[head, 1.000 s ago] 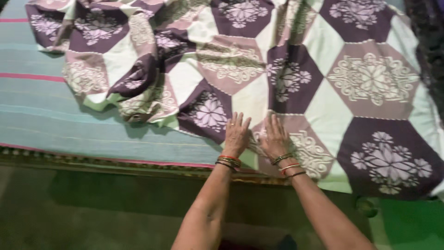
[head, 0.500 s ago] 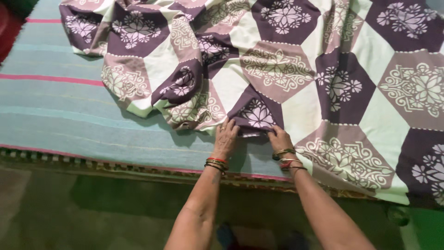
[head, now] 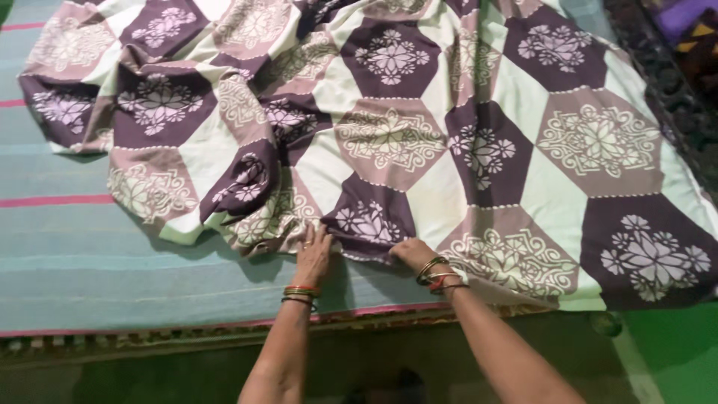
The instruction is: The person spreads a patterned bedsheet over a mattress on a bed frame. They smooth the fabric with both hands, pull the edges over the sides, and adjust the corners to lay flat across the surface.
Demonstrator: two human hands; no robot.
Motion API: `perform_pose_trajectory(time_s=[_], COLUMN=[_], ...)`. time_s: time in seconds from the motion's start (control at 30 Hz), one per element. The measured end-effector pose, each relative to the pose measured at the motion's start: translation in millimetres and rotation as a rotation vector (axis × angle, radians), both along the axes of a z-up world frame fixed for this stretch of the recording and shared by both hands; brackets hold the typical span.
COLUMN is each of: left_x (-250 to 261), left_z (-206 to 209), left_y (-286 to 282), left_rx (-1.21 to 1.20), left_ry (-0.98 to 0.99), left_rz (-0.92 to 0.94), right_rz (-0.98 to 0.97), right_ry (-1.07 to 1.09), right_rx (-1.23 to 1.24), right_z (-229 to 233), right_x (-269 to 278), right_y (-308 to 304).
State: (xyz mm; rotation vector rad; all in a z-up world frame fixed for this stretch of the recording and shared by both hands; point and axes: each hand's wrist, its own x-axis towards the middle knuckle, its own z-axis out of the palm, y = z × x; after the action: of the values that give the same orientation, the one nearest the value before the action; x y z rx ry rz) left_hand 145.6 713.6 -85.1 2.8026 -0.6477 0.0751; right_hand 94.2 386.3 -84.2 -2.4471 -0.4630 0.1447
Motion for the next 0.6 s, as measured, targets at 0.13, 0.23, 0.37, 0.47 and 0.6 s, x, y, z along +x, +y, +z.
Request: perform_pose_trajectory(time_s=[0.13, 0.23, 0.37, 0.47, 0.6], left_x=[2.8, 0.7, 8.2, 11.5, 4.8], left_z=[2.5, 16.5, 33.7, 56.5, 94.0], left_y=[12.5, 29.2, 56.1, 83.6, 125.9], left_rx=[-0.152, -0.183, -0.141, -0.092, -0.050], left_ry=[-0.152, 0.005, 0.021, 0.119, 0.277], left_rz=[0.007, -0.010, -0.144, -0.262, -0.368], right_rz=[-0.303, -0.390, -0.300, -0.252, -0.295], right_ry=[0.473, 0.361, -0.099, -0.030, -0.150], right_rx=[-0.083, -0.247, -0.270, -0.392, -0.429], right_z=[61.7, 101.3, 111.6, 109.0, 69.8], right_x=[-14.1, -14.5, -18.5, -21.4, -26.5], right_y=[36.9, 81.1, 143.3, 194.2, 252.4])
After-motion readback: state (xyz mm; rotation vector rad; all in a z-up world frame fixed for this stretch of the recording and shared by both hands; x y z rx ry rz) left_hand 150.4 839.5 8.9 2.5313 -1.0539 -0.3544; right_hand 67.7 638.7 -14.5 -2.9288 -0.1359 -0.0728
